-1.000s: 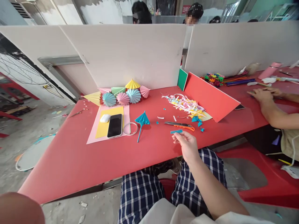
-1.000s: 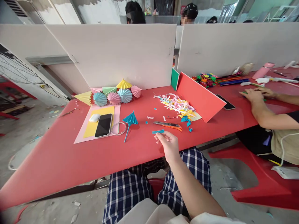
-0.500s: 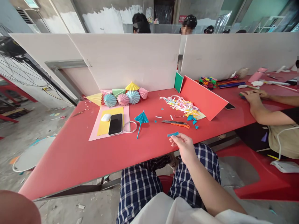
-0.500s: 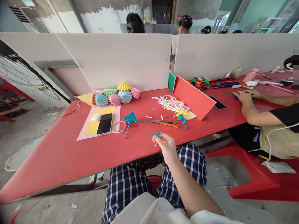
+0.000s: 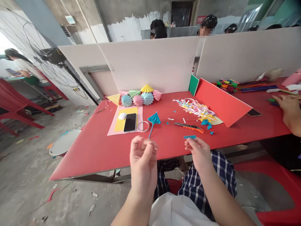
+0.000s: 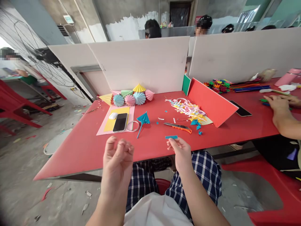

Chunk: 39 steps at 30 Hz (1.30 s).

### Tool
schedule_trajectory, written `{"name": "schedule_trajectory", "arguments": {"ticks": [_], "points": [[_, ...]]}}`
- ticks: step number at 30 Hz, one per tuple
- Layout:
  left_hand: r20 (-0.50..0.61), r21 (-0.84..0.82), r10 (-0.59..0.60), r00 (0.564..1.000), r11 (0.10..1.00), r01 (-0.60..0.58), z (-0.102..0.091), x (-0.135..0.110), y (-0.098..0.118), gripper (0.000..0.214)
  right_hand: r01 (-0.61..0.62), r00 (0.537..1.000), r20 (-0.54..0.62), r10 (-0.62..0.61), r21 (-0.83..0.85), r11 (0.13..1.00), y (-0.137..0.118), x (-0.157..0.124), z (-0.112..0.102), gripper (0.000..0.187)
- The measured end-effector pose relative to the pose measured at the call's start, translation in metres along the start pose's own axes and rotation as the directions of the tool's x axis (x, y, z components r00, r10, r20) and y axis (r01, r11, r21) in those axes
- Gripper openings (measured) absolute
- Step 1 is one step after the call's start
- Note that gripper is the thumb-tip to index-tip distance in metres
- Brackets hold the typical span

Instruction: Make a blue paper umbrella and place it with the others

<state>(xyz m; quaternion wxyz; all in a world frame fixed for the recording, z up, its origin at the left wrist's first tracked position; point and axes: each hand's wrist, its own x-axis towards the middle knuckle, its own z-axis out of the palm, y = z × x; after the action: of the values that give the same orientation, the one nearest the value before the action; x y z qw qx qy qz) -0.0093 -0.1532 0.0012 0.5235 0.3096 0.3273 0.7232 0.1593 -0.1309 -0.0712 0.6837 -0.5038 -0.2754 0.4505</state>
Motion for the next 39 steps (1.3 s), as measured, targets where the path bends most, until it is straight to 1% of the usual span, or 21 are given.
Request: {"name": "schedule_trajectory", "arguments": {"ticks": [3,4,9,12,15,17,19,20,21,23,24,25,27,30,34,37,39], "points": [[0.071,-0.205,-0.1,0.992,0.972,0.113,0.001,-0.003,0.002,0.028,0.051,0.999,0.014,-0.052,0.079,0.996,-0.016,-0.001,0.012,0.017],[0.081,-0.243,-0.121,0.989,0.96,0.137,0.002,-0.004,0.003,0.029,0.064,0.997,0.032,-0.067,0.095,0.993,-0.021,-0.002,0.016,0.016],[0.064,-0.243,-0.128,0.99,0.96,0.14,0.011,-0.011,0.011,0.031,0.123,0.981,0.13,-0.141,0.138,0.983,-0.037,-0.009,0.035,0.012],[0.058,-0.219,-0.148,0.987,0.963,0.157,0.016,-0.015,0.011,0.031,0.179,0.968,0.153,-0.2,0.144,0.973,-0.045,-0.014,0.042,0.011],[0.069,-0.197,-0.177,0.982,0.962,0.187,0.02,-0.017,0.009,0.03,0.249,0.945,0.179,-0.273,0.144,0.958,-0.056,-0.02,0.049,0.01],[0.077,-0.186,-0.179,0.981,0.964,0.191,0.023,-0.018,0.008,0.03,0.305,0.921,0.206,-0.331,0.146,0.941,-0.065,-0.026,0.052,0.008],[0.08,-0.166,-0.166,0.983,0.97,0.177,0.025,-0.019,0.007,0.028,0.396,0.873,0.251,-0.419,0.14,0.908,-0.074,-0.035,0.053,0.008],[0.079,-0.149,-0.148,0.986,0.976,0.158,0.026,-0.02,0.006,0.027,0.461,0.832,0.276,-0.48,0.137,0.877,-0.078,-0.041,0.053,0.008],[0.073,-0.128,-0.121,0.99,0.983,0.129,0.026,-0.02,0.006,0.027,0.534,0.783,0.292,-0.549,0.139,0.834,-0.081,-0.046,0.052,0.009],[0.063,-0.072,-0.039,0.997,0.996,0.043,0.026,-0.022,0.004,0.025,0.658,0.692,0.285,-0.663,0.126,0.742,-0.086,-0.056,0.051,0.014],[0.063,-0.041,0.015,0.998,0.999,-0.013,0.026,-0.023,0.002,0.024,0.702,0.657,0.278,-0.701,0.114,0.703,-0.088,-0.059,0.05,0.017],[0.071,-0.012,0.074,0.995,0.997,-0.074,0.026,-0.024,0.001,0.024,0.732,0.631,0.279,-0.724,0.095,0.675,-0.089,-0.062,0.049,0.019],[0.109,0.045,0.187,0.976,0.98,-0.193,0.026,-0.026,-0.002,0.024,0.758,0.607,0.315,-0.73,0.046,0.65,-0.089,-0.064,0.048,0.024],[0.17,0.117,0.321,0.932,0.932,-0.342,0.026,-0.027,-0.006,0.027,0.766,0.604,0.354,-0.714,-0.01,0.643,-0.087,-0.062,0.047,0.027],[0.211,0.199,0.44,0.873,0.855,-0.479,0.027,-0.022,-0.014,0.029,0.757,0.62,0.352,-0.701,-0.034,0.652,-0.084,-0.057,0.046,0.025],[0.241,0.273,0.561,0.792,0.744,-0.61,0.025,-0.018,-0.022,0.029,0.705,0.674,0.34,-0.656,-0.028,0.709,-0.08,-0.053,0.047,0.02],[0.281,0.325,0.633,0.721,0.644,-0.692,0.02,-0.015,-0.028,0.03,0.62,0.735,0.352,-0.579,-0.006,0.784,-0.074,-0.047,0.05,0.016]]}}
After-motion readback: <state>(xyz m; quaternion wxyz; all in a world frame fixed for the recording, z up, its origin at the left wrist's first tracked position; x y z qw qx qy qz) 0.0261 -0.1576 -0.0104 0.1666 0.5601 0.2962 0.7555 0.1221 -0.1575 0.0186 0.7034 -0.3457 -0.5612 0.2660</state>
